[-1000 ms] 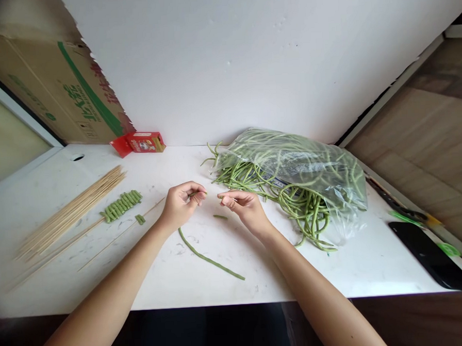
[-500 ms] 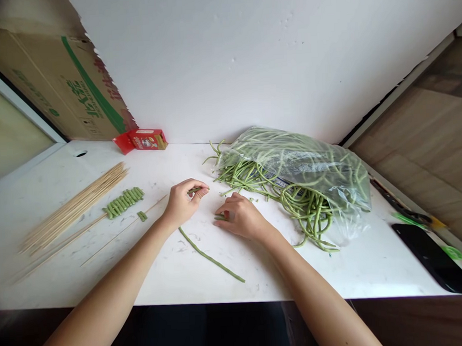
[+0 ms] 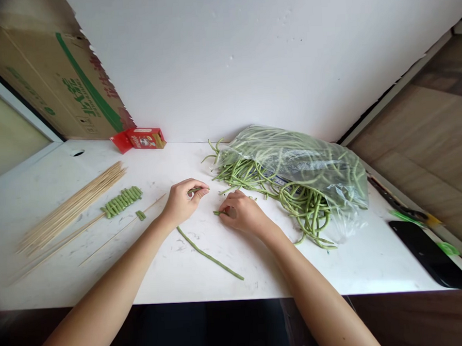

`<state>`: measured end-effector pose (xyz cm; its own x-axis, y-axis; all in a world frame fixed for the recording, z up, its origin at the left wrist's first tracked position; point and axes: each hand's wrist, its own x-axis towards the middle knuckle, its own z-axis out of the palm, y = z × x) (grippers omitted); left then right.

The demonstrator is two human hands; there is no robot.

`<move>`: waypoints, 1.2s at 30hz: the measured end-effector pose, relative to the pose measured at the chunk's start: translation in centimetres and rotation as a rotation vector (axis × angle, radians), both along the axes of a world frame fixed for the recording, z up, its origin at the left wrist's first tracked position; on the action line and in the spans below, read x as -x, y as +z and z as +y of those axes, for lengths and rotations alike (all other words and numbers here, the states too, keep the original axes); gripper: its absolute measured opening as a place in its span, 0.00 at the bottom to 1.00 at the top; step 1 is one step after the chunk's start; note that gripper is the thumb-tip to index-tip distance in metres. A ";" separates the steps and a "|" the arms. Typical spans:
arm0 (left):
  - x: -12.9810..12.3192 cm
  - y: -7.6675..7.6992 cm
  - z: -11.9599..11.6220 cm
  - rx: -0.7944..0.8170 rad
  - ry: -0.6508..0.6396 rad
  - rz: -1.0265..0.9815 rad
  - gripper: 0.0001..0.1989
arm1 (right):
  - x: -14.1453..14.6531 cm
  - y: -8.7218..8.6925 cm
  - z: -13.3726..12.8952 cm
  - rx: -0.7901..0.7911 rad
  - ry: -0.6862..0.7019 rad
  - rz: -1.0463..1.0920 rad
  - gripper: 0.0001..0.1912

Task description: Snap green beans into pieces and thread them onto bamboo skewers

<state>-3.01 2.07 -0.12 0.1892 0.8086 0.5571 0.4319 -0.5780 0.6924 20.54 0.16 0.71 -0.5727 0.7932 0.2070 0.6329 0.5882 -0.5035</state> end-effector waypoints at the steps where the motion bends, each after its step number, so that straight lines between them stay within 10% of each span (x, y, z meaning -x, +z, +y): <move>1: 0.0 0.0 0.0 0.000 0.000 0.001 0.03 | 0.0 -0.2 0.1 -0.014 0.004 0.006 0.04; 10: 0.0 -0.2 0.1 0.012 -0.068 -0.023 0.05 | -0.1 -1.3 1.0 -0.067 -0.038 0.125 0.12; 19: -1.0 -0.2 -0.8 0.002 -0.200 -0.055 0.12 | 1.7 -0.9 0.3 0.255 -0.188 0.610 0.20; 36: -1.2 0.3 -1.0 -0.020 -0.107 -0.042 0.05 | 1.2 -0.7 0.3 0.132 -0.208 0.655 0.18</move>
